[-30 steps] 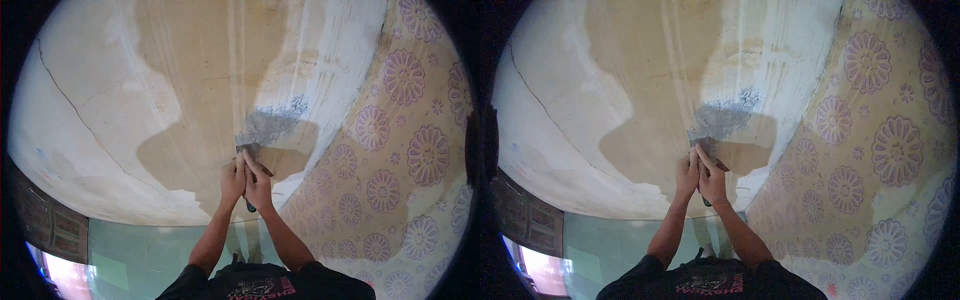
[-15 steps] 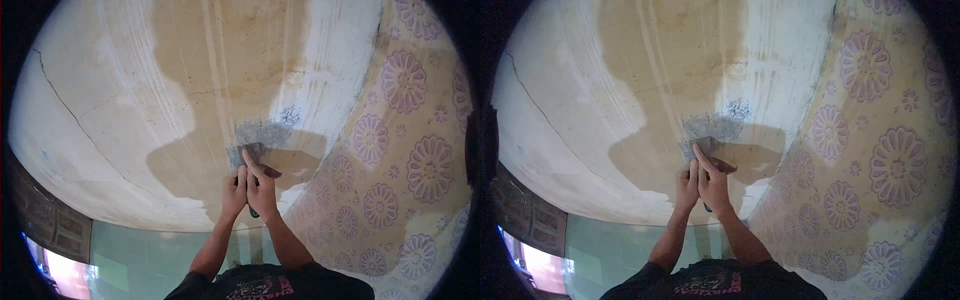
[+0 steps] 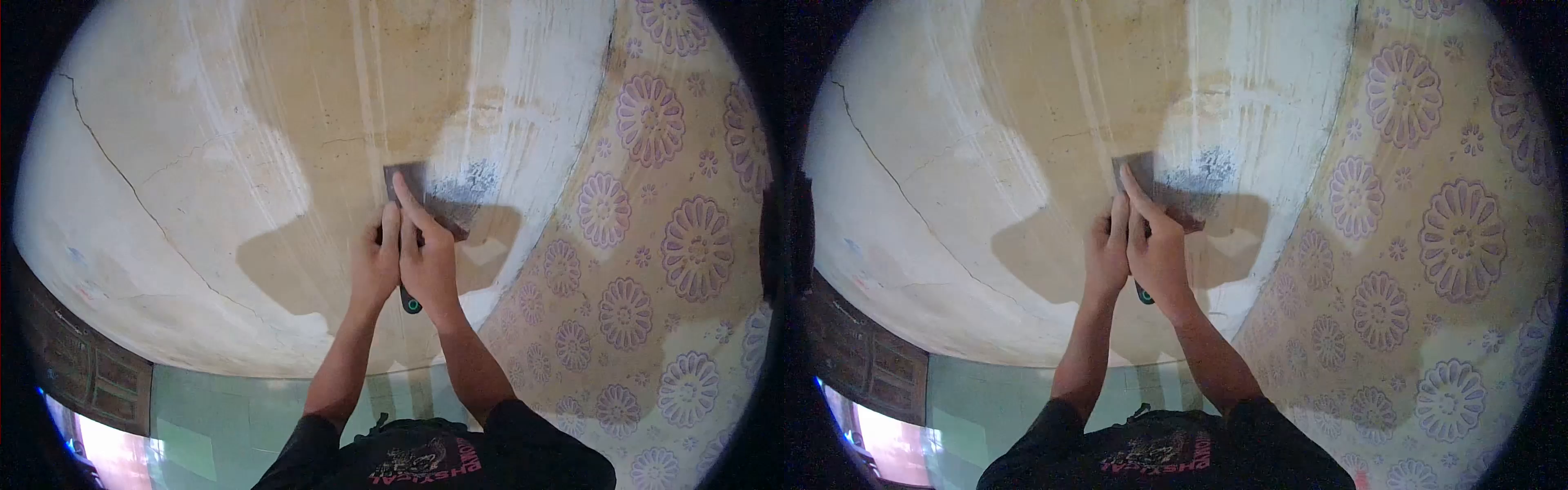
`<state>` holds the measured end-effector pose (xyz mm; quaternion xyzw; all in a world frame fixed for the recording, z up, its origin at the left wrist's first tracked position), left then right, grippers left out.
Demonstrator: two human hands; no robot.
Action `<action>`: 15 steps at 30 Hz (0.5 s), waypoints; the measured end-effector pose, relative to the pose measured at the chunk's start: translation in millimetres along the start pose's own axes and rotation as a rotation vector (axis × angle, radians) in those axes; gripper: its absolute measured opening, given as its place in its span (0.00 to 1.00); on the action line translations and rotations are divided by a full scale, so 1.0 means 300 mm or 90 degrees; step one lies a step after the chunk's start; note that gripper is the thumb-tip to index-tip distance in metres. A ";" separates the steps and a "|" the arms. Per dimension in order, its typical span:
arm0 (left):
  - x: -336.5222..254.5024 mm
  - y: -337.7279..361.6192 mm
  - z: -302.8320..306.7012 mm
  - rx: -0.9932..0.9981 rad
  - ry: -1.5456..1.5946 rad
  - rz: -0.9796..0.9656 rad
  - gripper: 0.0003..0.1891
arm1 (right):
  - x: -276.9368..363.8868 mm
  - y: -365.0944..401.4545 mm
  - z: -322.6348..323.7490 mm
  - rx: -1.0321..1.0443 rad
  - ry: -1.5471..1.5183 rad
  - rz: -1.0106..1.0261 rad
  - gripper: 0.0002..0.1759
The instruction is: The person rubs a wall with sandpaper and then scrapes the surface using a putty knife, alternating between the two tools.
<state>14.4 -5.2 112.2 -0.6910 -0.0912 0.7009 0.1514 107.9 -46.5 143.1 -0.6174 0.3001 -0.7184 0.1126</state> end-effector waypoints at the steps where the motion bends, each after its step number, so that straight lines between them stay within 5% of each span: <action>1: -0.025 -0.015 -0.003 0.023 0.038 -0.044 0.20 | -0.015 0.008 -0.003 -0.001 0.002 0.001 0.23; 5: 0.180 0.083 -0.016 0.006 -0.027 -0.017 0.21 | -0.119 0.107 0.000 -0.026 0.099 0.056 0.23; 11: 0.055 0.047 -0.013 0.017 0.023 0.050 0.21 | -0.039 0.060 0.007 -0.014 0.068 0.066 0.23; 15: 0.134 0.087 -0.029 0.022 0.020 -0.031 0.24 | -0.116 0.112 0.007 -0.031 0.101 0.062 0.23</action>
Point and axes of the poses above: each hand's wrist, its own y-axis away from the middle knuckle, its own z-axis out of the back of the hand, x = y × z, the point moved 4 cm from there along -y, towards the middle knuckle, and after that the axes turned 3 degrees about z, right-handed, at the moved point
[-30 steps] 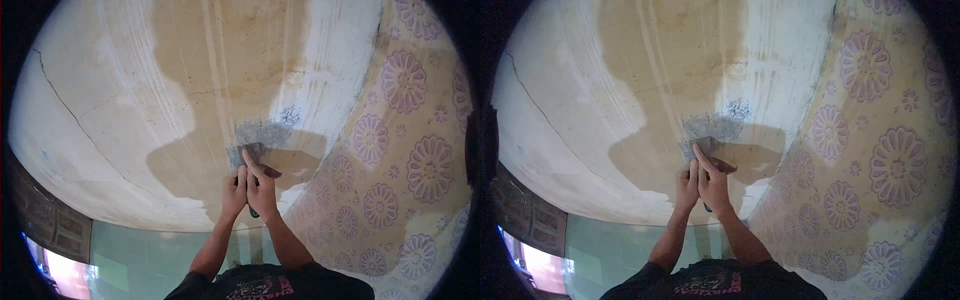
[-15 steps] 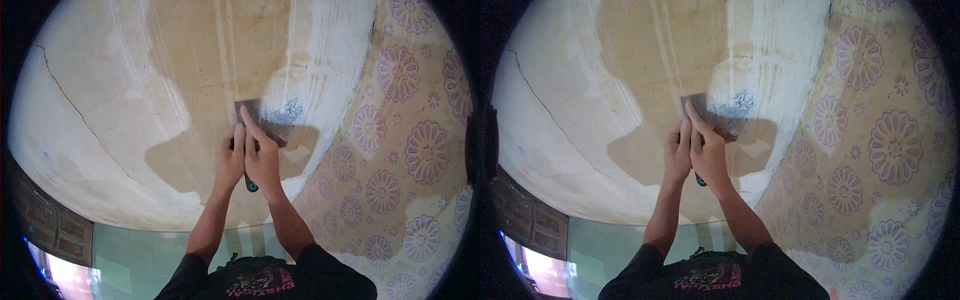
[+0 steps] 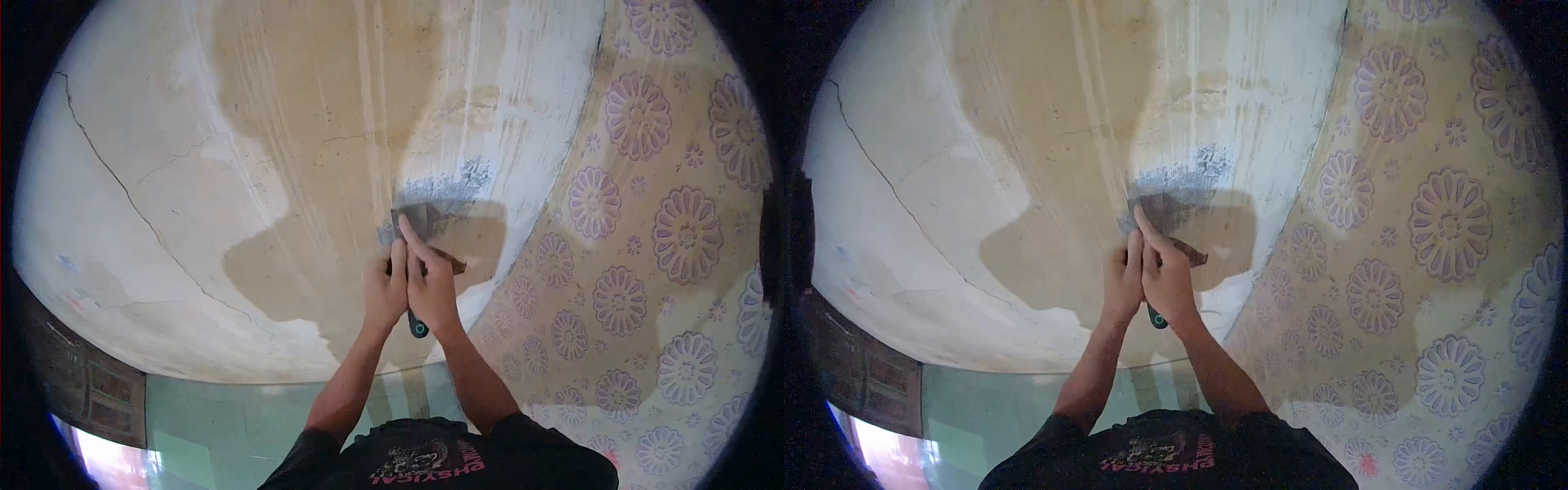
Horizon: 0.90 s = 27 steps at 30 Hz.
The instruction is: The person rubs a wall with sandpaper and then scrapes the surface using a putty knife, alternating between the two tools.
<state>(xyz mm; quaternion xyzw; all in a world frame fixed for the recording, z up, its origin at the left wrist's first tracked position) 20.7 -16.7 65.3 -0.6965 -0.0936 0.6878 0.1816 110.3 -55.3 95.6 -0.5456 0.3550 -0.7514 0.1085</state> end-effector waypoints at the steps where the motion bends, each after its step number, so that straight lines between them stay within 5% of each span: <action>1: 0.004 -0.007 -0.004 0.003 0.037 -0.011 0.24 | -0.014 -0.002 -0.006 -0.006 0.026 0.025 0.23; 5: -0.053 -0.037 0.014 -0.018 -0.039 0.057 0.23 | 0.054 -0.065 0.007 0.017 -0.046 -0.028 0.24; 16: -0.111 -0.060 0.006 -0.016 0.014 -0.003 0.25 | 0.064 -0.070 0.009 0.020 -0.035 -0.006 0.23; 19: 0.033 0.005 0.007 -0.034 -0.083 -0.053 0.24 | -0.024 0.013 -0.005 -0.012 0.047 0.114 0.23; 22: 0.035 0.001 0.014 -0.023 -0.029 0.024 0.24 | -0.004 0.016 -0.006 0.017 0.072 0.030 0.23; 24: 0.022 -0.008 0.009 -0.018 -0.034 0.037 0.24 | 0.032 0.009 0.015 0.122 -0.046 -0.277 0.23; 25: 0.024 -0.009 0.004 -0.010 -0.036 0.043 0.24 | 0.002 0.027 0.007 0.123 -0.046 -0.284 0.23; 27: 0.048 0.009 0.009 -0.023 -0.060 0.038 0.25 | -0.042 0.038 -0.012 0.014 0.015 0.025 0.23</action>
Point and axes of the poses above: each hand's wrist, its own y-axis away from the middle knuckle, its own z-axis out of the back of the hand, x = y × z, the point moved 4 cm from there along -y, towards the middle knuckle, and after that the axes turned 3 degrees about z, right-handed, at the moved point
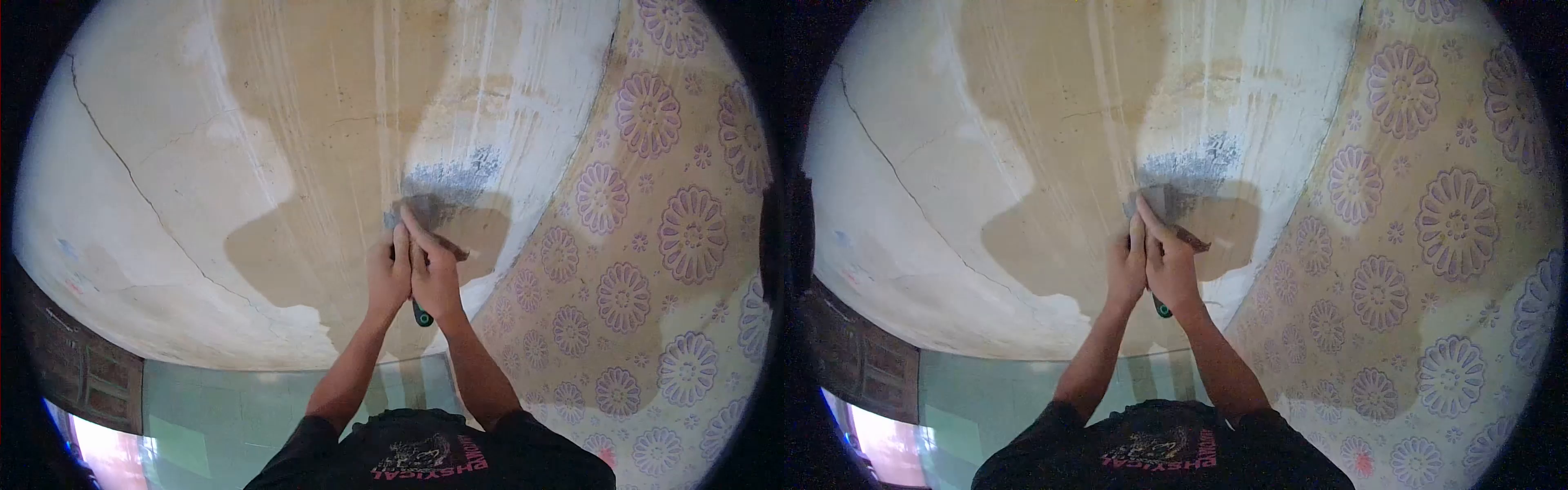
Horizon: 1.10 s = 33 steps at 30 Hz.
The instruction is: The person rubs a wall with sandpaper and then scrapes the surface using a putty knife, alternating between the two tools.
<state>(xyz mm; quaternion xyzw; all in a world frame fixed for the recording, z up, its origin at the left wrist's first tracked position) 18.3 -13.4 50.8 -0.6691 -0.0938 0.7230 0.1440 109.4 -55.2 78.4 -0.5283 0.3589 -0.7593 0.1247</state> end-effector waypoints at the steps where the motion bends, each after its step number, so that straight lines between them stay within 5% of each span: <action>1: 0.013 0.009 0.007 -0.018 -0.020 -0.008 0.25 | -0.040 0.030 -0.016 -0.005 0.000 0.001 0.23; 7: -0.057 -0.082 0.097 -0.045 -0.065 0.054 0.28 | 0.066 -0.086 -0.070 -0.023 -0.064 0.046 0.23; 8: -0.165 -0.078 0.110 -0.015 -0.043 0.031 0.30 | 0.089 -0.104 -0.073 0.016 -0.062 -0.049 0.24; 13: 0.001 -0.026 0.104 0.020 -0.085 0.075 0.31 | 0.021 0.011 -0.099 -0.017 -0.046 -0.082 0.22; 16: -0.070 -0.065 0.105 -0.012 -0.102 -0.050 0.30 | 0.047 -0.041 -0.091 -0.068 -0.006 0.032 0.22; 19: -0.157 -0.089 0.113 0.018 -0.051 0.039 0.29 | 0.110 -0.093 -0.074 -0.016 -0.079 -0.059 0.22; 23: -0.020 -0.027 0.088 -0.004 -0.070 -0.061 0.29 | 0.005 0.029 -0.093 -0.035 -0.001 -0.012 0.26; 27: -0.017 -0.074 0.084 -0.020 -0.048 0.025 0.30 | 0.073 -0.073 -0.075 -0.046 -0.016 0.039 0.23; 33: 0.013 -0.033 0.077 0.007 0.015 -0.039 0.30 | 0.015 0.017 -0.096 -0.033 0.007 -0.042 0.23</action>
Point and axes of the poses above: each hand's wrist, its own y-axis away from the middle knuckle, its own z-axis out of the back of the hand, x = y × z, the point moved 4 cm from there along -y, towards the middle knuckle, and after that the axes turned 3 degrees about z, right-handed, at the moved point
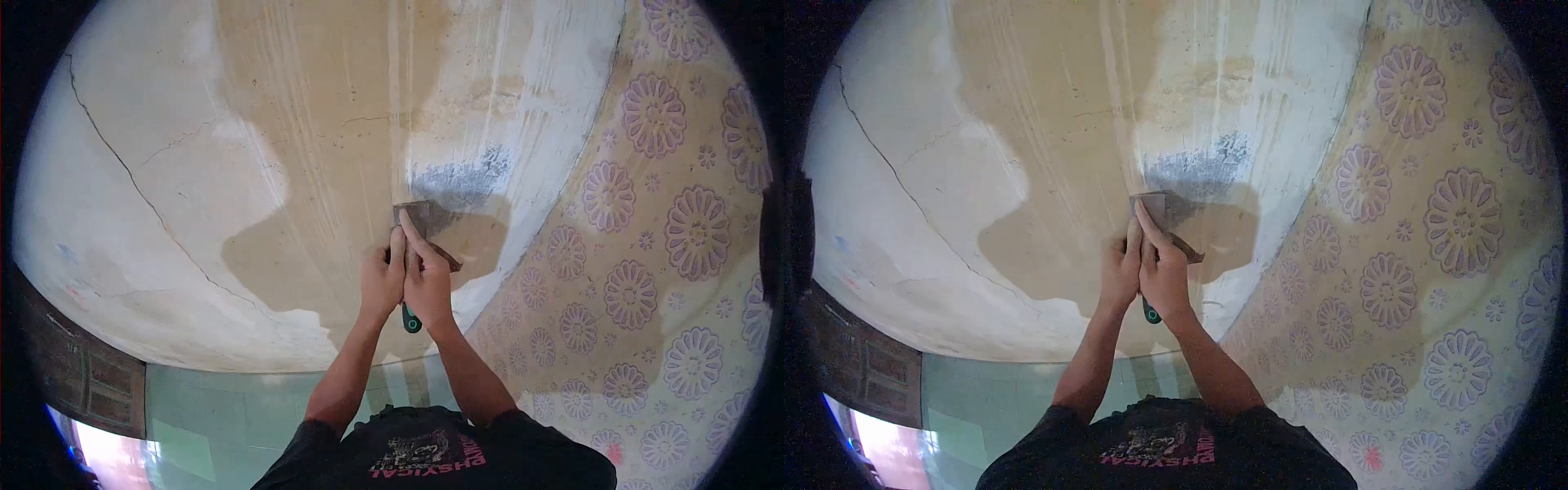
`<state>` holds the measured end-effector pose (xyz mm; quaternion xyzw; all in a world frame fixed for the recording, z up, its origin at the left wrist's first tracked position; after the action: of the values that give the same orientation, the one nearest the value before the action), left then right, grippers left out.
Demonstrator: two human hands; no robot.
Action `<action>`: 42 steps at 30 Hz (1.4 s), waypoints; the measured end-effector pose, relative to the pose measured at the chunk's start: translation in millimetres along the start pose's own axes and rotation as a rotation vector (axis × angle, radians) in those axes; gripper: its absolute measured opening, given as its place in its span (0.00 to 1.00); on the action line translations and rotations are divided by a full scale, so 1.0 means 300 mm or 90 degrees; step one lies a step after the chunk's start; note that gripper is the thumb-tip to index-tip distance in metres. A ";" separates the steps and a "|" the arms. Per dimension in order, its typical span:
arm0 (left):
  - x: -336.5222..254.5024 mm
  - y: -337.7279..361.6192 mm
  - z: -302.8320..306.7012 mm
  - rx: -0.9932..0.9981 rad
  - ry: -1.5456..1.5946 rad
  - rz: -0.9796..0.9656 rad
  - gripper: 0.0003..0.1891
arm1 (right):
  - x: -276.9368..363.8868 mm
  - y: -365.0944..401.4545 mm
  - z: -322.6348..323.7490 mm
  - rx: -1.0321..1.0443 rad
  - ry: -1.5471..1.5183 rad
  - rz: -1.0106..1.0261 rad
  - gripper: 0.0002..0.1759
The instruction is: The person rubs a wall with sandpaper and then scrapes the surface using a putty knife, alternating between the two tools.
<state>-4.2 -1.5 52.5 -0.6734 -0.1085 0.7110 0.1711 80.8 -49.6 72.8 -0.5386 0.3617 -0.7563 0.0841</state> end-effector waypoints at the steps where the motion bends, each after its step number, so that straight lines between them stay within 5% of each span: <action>1: 0.002 -0.017 0.004 0.011 -0.015 0.008 0.29 | -0.005 -0.010 0.000 0.020 -0.007 -0.027 0.24; 5: -0.071 -0.026 0.022 0.002 -0.044 0.111 0.28 | 0.058 -0.045 0.014 0.021 -0.031 -0.038 0.25; 10: -0.019 0.013 0.003 0.004 0.033 0.013 0.30 | -0.001 0.009 -0.010 -0.013 -0.003 0.029 0.24; 15: -0.161 -0.057 0.030 0.015 -0.016 0.164 0.29 | 0.078 -0.071 0.013 -0.014 -0.029 0.015 0.24; 18: -0.006 -0.015 0.007 -0.009 -0.031 0.022 0.29 | 0.018 -0.022 0.000 -0.047 -0.035 0.066 0.23; 25: -0.066 -0.005 0.011 0.033 -0.058 0.026 0.23 | -0.019 0.024 -0.006 0.040 -0.108 -0.187 0.25; 27: -0.020 -0.006 0.020 0.047 -0.078 0.038 0.22 | -0.028 0.018 -0.009 -0.048 -0.078 -0.001 0.23; 30: -0.012 -0.005 0.003 0.042 -0.057 -0.005 0.22 | -0.051 0.039 -0.022 -0.059 0.012 0.050 0.23; 32: -0.046 -0.033 0.005 0.025 -0.023 -0.053 0.22 | -0.032 -0.002 -0.017 -0.067 -0.001 0.040 0.23; 37: -0.073 -0.030 0.019 0.059 -0.064 0.049 0.20 | 0.003 -0.015 -0.008 -0.043 -0.053 -0.018 0.23; 42: -0.072 -0.047 0.009 0.038 -0.024 -0.038 0.23 | -0.032 -0.027 -0.013 -0.054 0.002 0.037 0.24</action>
<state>-4.8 3.3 78.1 -0.6509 -0.1105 0.7211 0.2103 83.3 -37.1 70.2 -0.5299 0.4089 -0.7384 0.0826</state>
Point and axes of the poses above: each hand's wrist, its own y-axis away from the middle knuckle, its own z-axis out of the back of the hand, x = y × z, the point moved 4 cm from there along -y, towards the middle knuckle, and after that the axes turned 3 degrees about z, right-handed, at the moved point
